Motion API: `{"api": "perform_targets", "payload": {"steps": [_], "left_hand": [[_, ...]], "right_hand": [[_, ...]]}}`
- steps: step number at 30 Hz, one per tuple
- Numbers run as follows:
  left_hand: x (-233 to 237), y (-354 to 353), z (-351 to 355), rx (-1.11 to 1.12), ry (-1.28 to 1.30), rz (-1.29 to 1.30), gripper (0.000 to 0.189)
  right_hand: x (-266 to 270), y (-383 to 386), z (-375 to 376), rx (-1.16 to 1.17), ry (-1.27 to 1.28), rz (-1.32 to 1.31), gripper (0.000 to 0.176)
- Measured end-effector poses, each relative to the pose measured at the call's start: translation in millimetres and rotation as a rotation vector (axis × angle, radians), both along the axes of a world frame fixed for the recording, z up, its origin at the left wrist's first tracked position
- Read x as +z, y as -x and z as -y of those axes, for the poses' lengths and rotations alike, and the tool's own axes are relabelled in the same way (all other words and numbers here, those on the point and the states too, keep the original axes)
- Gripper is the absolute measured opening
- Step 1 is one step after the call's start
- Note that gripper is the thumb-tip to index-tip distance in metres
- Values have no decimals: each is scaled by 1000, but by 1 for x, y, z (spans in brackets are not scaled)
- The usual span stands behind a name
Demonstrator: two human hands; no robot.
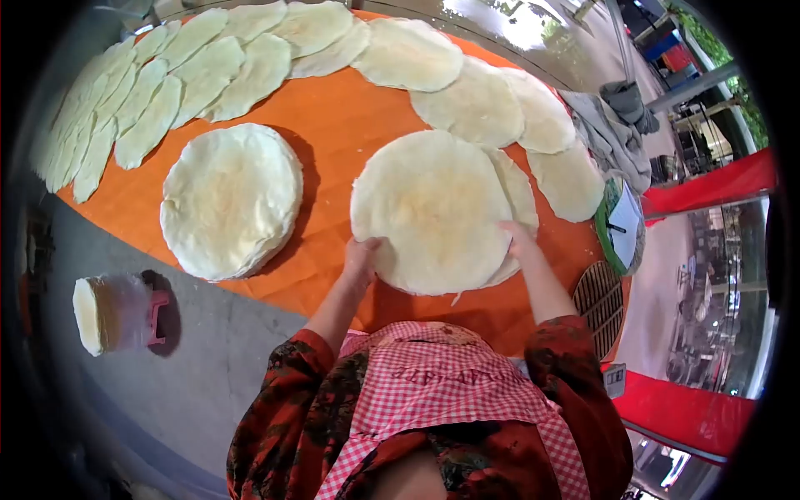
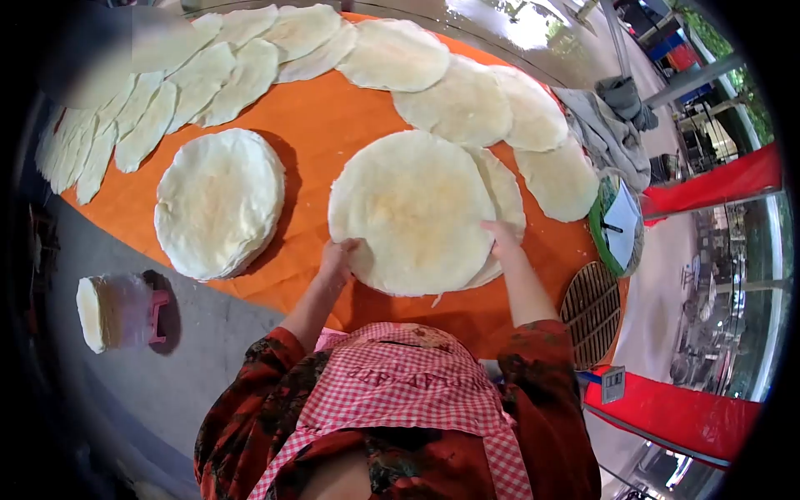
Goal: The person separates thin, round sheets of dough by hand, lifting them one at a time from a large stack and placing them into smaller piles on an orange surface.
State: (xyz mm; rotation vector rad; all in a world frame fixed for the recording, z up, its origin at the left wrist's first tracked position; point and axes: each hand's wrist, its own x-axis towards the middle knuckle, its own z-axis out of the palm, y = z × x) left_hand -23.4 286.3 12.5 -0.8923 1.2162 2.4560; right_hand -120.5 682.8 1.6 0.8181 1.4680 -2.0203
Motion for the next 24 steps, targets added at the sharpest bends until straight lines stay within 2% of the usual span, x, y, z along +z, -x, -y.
{"api": "perform_targets", "payload": {"steps": [2,5,8,11,13,14,15,16,18,22,24], "left_hand": [[-22,0,-1,59,37,-23,38],[-35,0,-2,38,57,-18,38],[-28,1,-4,17,42,24,38],[-22,-7,-8,42,70,7,40],[-19,-22,-35,107,111,3,42],[-3,-28,-52,131,100,-1,49],[15,-31,-61,69,91,-44,52],[21,-27,-56,80,-150,-9,52],[31,-22,-30,106,-619,37,52],[23,12,6,-65,-530,21,51],[16,28,2,-135,-417,72,50]], "right_hand": [[43,-20,37,-181,99,-83,53],[27,-45,28,-214,346,-82,54],[-3,-63,31,-31,-52,-260,55],[12,-55,31,-110,-144,-193,57],[23,-63,39,-312,198,-206,57],[26,-68,40,-403,370,-210,57],[12,-70,34,-333,253,-212,59],[-4,-73,25,-261,134,-217,62],[-11,-77,24,-184,101,-318,64],[24,-66,41,-159,106,-374,67],[54,-62,49,-138,-79,-482,67]]}}
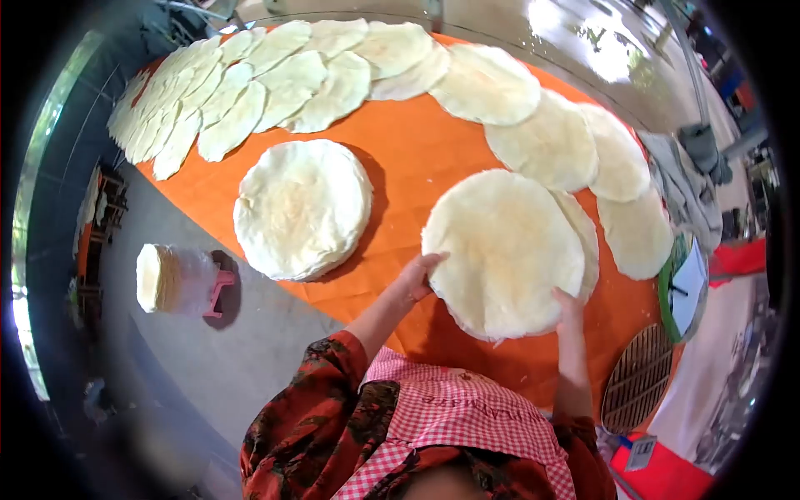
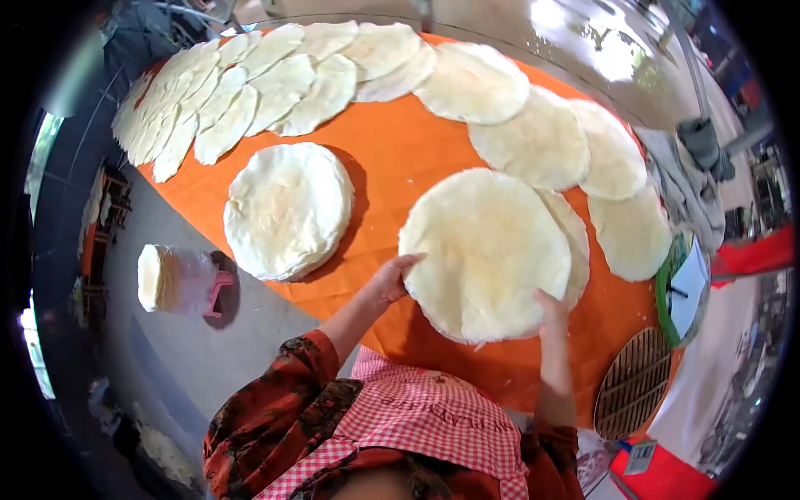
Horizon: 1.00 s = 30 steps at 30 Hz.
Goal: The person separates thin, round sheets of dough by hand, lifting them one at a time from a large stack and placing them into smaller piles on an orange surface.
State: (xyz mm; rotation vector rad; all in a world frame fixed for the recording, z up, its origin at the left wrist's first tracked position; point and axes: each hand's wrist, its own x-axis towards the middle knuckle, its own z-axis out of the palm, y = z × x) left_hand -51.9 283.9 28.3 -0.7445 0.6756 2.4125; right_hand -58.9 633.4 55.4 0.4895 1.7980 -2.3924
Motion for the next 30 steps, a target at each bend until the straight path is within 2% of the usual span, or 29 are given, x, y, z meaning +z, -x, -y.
{"api": "perform_targets", "payload": {"steps": [1,4,6,7,8,9,10,12,13,14,16,19,21,22,23,24,26,30], "left_hand": [[9,4,-4,54,53,-63,50],[24,5,10,171,151,-169,45],[56,0,49,204,183,-267,41],[84,-2,76,204,328,-316,39],[109,-10,108,208,467,-351,38],[123,-16,141,282,440,-314,38],[137,-23,174,348,420,-285,38],[172,-40,237,454,733,-386,35],[181,-49,267,491,785,-343,35],[193,-59,285,598,768,-426,35],[181,-79,334,649,715,-455,37],[169,-100,353,754,716,-408,41],[113,-116,364,723,723,-257,42],[74,-121,365,727,711,-207,44],[55,-125,362,669,651,-45,44],[29,-130,362,663,530,-16,43],[20,-132,362,774,421,-8,43],[22,-131,367,675,485,34,41]], "right_hand": [[17,5,5,-23,-95,-48,67],[68,27,13,91,-151,-28,71],[126,31,63,123,-184,-54,70],[146,36,92,138,-209,-59,70],[154,42,119,172,-228,-84,69],[162,49,151,204,-239,-113,68],[168,52,193,216,-176,-187,67],[174,70,265,370,-78,-284,69],[168,82,296,417,-17,-277,70],[160,93,328,425,31,-315,70],[151,110,377,542,104,-203,68],[126,124,432,653,92,-135,58],[77,132,458,647,60,2,52],[27,145,464,690,-11,61,50],[-6,143,465,685,10,110,49],[-23,141,468,681,29,157,48],[-7,137,475,645,-31,163,46],[2,134,471,693,-26,141,46]]}}
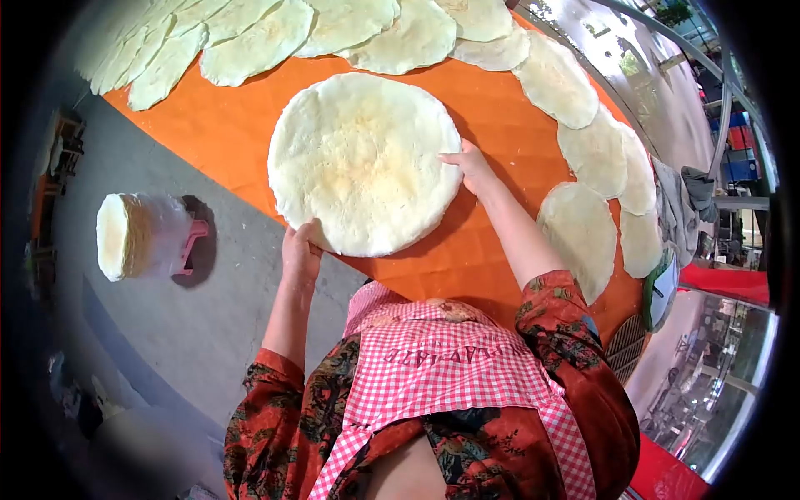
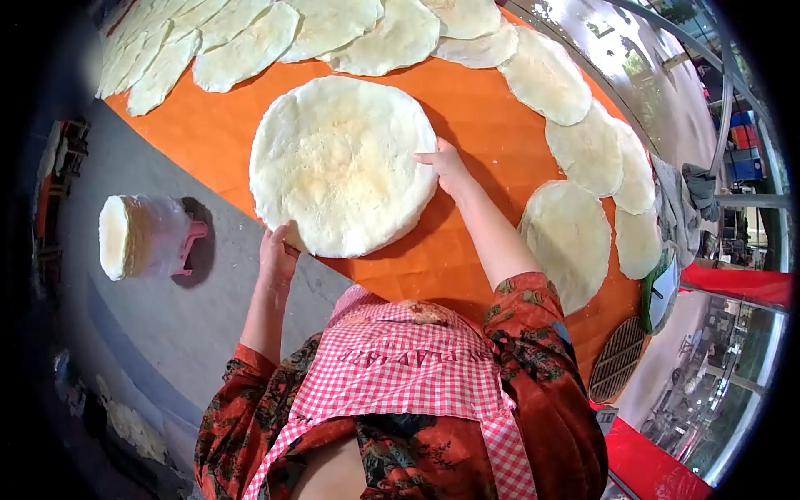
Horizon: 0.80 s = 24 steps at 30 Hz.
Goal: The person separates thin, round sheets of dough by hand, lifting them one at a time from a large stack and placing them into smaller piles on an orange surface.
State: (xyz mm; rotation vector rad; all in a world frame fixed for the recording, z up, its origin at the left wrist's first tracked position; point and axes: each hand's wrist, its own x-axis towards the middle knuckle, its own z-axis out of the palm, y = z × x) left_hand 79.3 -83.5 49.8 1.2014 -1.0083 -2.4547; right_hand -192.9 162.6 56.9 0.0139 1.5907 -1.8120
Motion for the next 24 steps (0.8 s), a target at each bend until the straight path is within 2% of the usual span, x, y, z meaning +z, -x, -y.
{"api": "perform_targets", "payload": {"steps": [2,5,6,8,9,10,11,12,13,14,15,16,17,18,21,23,24], "left_hand": [[15,4,-3,-13,8,23,40],[12,1,1,-106,-2,95,40],[8,-1,3,-100,24,119,41],[31,-3,-1,-174,349,237,44],[-6,-13,14,-189,768,383,54],[8,-7,15,-170,1097,434,60],[36,1,15,-152,1430,468,66],[53,15,11,-134,1759,463,71],[56,28,11,-263,1886,459,78],[52,40,15,-392,2015,423,84],[38,50,15,-535,2034,454,87],[19,58,17,-674,2060,526,84],[11,63,10,-902,1975,615,82],[-10,62,7,-982,1980,651,82],[-14,52,4,-941,2007,647,78],[-20,55,12,-919,2028,609,76],[-27,65,28,-952,2070,698,74]], "right_hand": [[2,3,2,-23,-10,-25,47],[5,3,6,-29,-114,-162,49],[2,5,9,-6,-283,-295,50],[-9,6,7,23,-636,-559,52],[-6,-4,10,-116,-813,-799,55],[23,-20,15,-103,-1019,-1056,63],[34,-27,14,-109,-993,-1311,67],[44,-32,21,40,-991,-1255,67],[13,-40,25,-54,-969,-1463,66],[6,-51,31,-23,-927,-1519,64],[0,-61,34,60,-881,-1503,62],[-30,-67,38,114,-898,-1381,61],[-39,-70,30,142,-953,-1325,62],[-44,-72,23,181,-982,-1268,62],[-34,-75,21,338,-990,-1159,65],[-22,-71,13,421,-890,-1028,65],[-15,-63,7,458,-845,-972,65]]}}
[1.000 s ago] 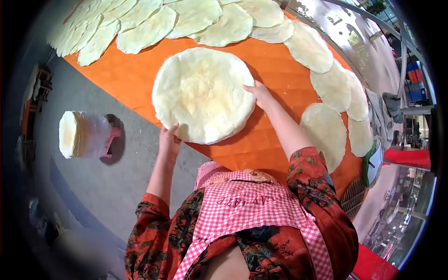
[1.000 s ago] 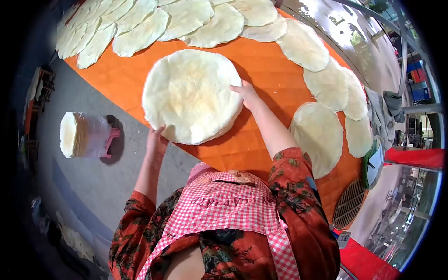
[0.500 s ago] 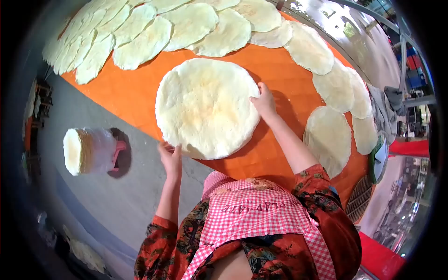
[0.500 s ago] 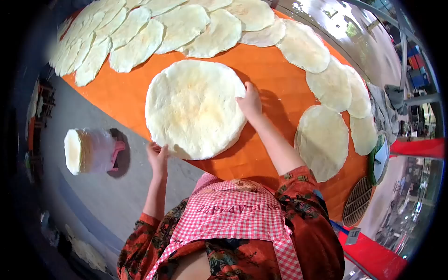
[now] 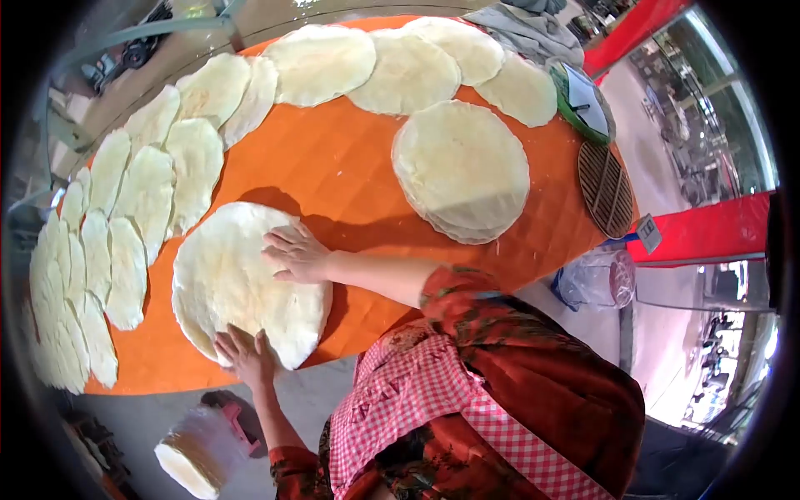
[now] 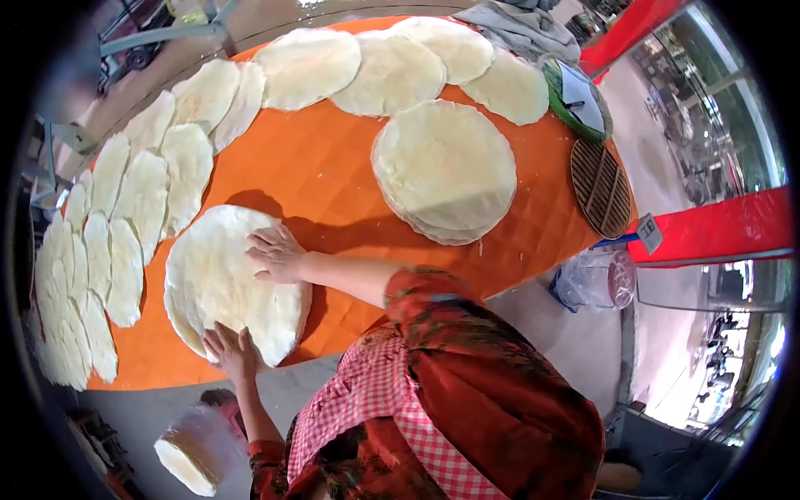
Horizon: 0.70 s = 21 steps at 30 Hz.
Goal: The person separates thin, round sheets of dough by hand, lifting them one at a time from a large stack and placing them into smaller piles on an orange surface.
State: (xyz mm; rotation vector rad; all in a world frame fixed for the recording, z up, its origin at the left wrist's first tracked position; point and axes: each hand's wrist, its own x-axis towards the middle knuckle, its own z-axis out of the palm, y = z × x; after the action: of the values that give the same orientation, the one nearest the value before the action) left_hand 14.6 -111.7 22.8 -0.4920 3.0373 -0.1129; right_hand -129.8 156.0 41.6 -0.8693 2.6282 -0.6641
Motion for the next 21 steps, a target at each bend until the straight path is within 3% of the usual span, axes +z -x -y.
{"api": "perform_targets", "payload": {"steps": [2,4,6,9,10,11,12,13,14,15,16,18,21], "left_hand": [[-21,12,39,39,139,130,71],[35,44,36,-22,156,-299,69],[89,69,8,122,199,-221,61],[76,91,-11,-164,-233,-554,49],[86,84,-67,70,-905,-488,36],[64,76,-96,-60,-1009,-395,33],[38,71,-140,-15,-1362,-303,32],[8,56,-190,-48,-1466,-196,33],[11,50,-245,107,-1575,79,32],[33,34,-298,111,-1721,129,33],[24,23,-334,143,-1750,214,31],[19,15,-388,286,-1925,330,32],[10,15,-435,396,-1972,273,32]], "right_hand": [[7,-23,-39,-162,290,-172,52],[19,-45,-97,-209,462,-315,45],[14,-69,-171,-344,443,-512,37],[5,-106,-288,-520,24,-475,48],[1,-116,-315,-541,-96,-407,51],[-3,-124,-338,-486,-115,-414,51],[-7,-130,-358,-431,-133,-426,52],[-12,-130,-370,-375,-150,-441,52],[-18,-127,-375,-360,-130,-434,50],[-24,-124,-380,-347,-112,-425,49],[-27,-123,-386,-335,-98,-415,47],[-20,-113,-394,-334,46,-451,35],[-27,-103,-408,-407,247,-327,27]]}}
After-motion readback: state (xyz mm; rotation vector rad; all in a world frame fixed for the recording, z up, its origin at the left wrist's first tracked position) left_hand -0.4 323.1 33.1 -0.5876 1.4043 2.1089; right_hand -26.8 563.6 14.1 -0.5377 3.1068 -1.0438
